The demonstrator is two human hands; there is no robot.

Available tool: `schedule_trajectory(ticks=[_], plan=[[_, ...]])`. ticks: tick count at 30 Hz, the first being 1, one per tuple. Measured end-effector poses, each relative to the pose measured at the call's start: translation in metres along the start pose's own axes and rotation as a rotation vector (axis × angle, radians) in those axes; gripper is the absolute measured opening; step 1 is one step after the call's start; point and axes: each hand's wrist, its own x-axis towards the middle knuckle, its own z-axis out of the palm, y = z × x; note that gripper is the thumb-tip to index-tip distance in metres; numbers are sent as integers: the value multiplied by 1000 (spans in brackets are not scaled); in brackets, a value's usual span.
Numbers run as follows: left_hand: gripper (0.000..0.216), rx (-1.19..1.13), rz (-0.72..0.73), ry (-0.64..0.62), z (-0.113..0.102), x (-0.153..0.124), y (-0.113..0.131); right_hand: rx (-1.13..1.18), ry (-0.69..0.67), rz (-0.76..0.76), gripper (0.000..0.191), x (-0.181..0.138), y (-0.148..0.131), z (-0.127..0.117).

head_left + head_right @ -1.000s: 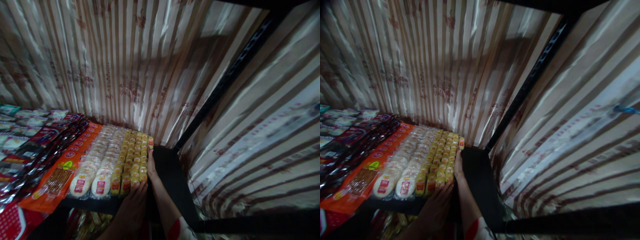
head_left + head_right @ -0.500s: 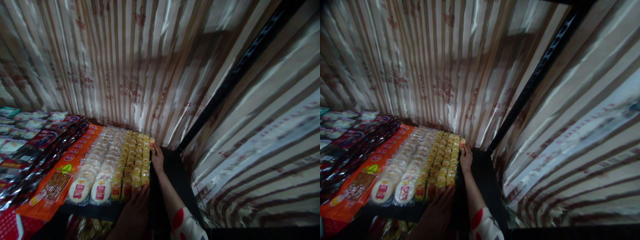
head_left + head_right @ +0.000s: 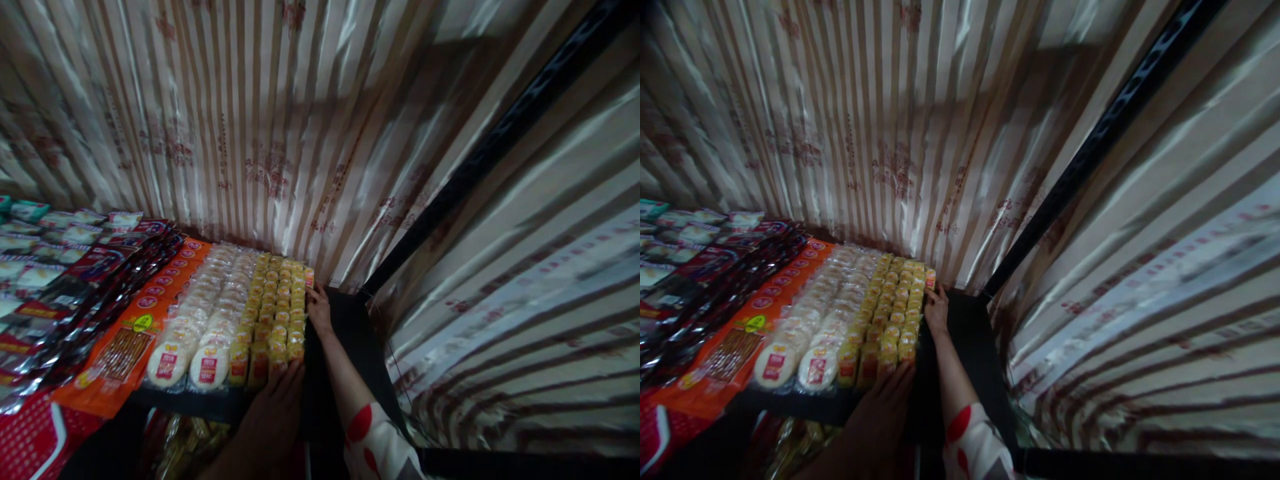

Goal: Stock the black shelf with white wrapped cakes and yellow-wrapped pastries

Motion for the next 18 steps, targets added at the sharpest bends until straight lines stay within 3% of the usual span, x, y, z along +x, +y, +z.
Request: schedule_trajectory(ticks=[4,10,14,18], plan=[[43,-10,-3,2,-3,-1,-1,-25,70,0,31,-23,-12,-21],[48,-8,-1,29,-6,-3,-3,12,21,21,34,-105,-40,-52],[47,-53,4,10,-7,-5,-4,69,26,107,40,-152,-55,-60],[39,-58,-52,54,0,-10,1,40,40,98,41,-175,-65,-62]])
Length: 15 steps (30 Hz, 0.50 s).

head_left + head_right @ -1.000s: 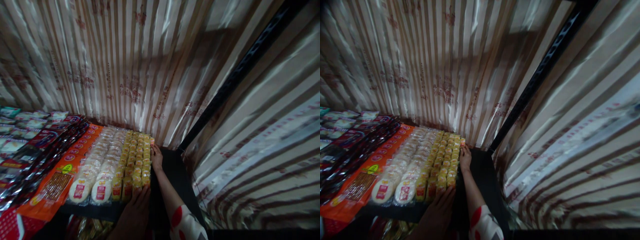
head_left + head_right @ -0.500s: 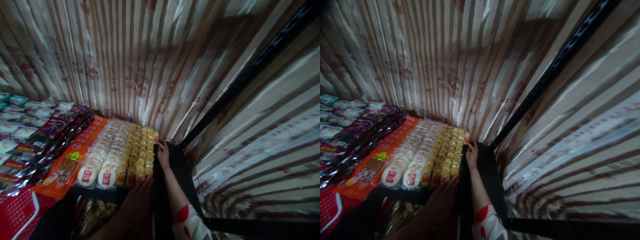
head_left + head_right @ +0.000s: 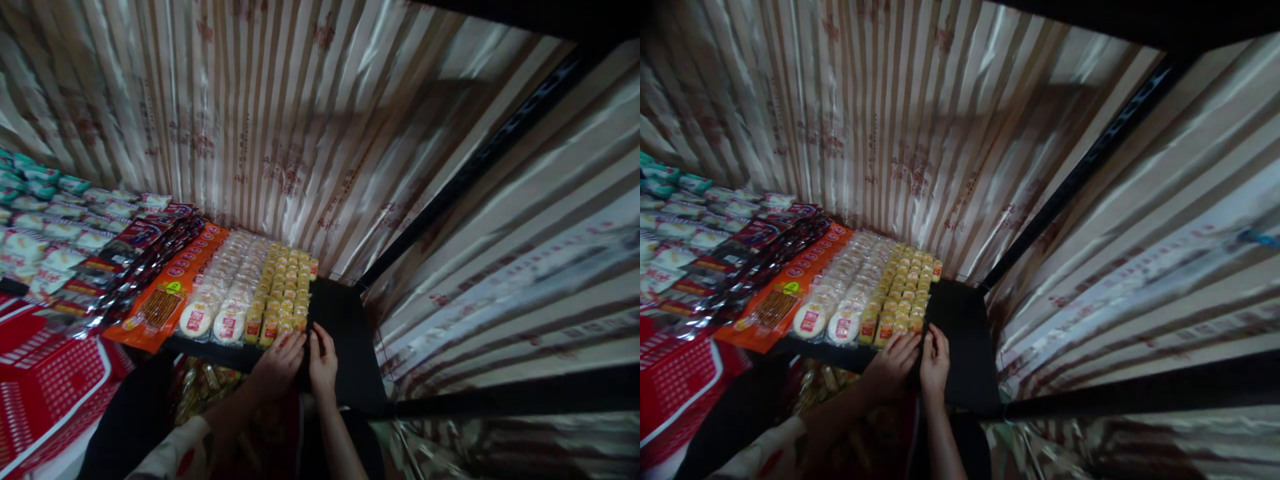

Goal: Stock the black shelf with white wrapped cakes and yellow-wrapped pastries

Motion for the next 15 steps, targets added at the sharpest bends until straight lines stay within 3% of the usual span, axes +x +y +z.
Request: schedule_trajectory(ticks=[6,10,15], plan=[[35,17,-233,117,17,-29,14,-80,22,-127,37,-12,-8,-7],[40,6,-226,55,18,-39,20,-78,1,-173,34,-14,-19,-6],[41,33,-297,128,23,-35,21,-97,-86,-351,28,9,-50,4]])
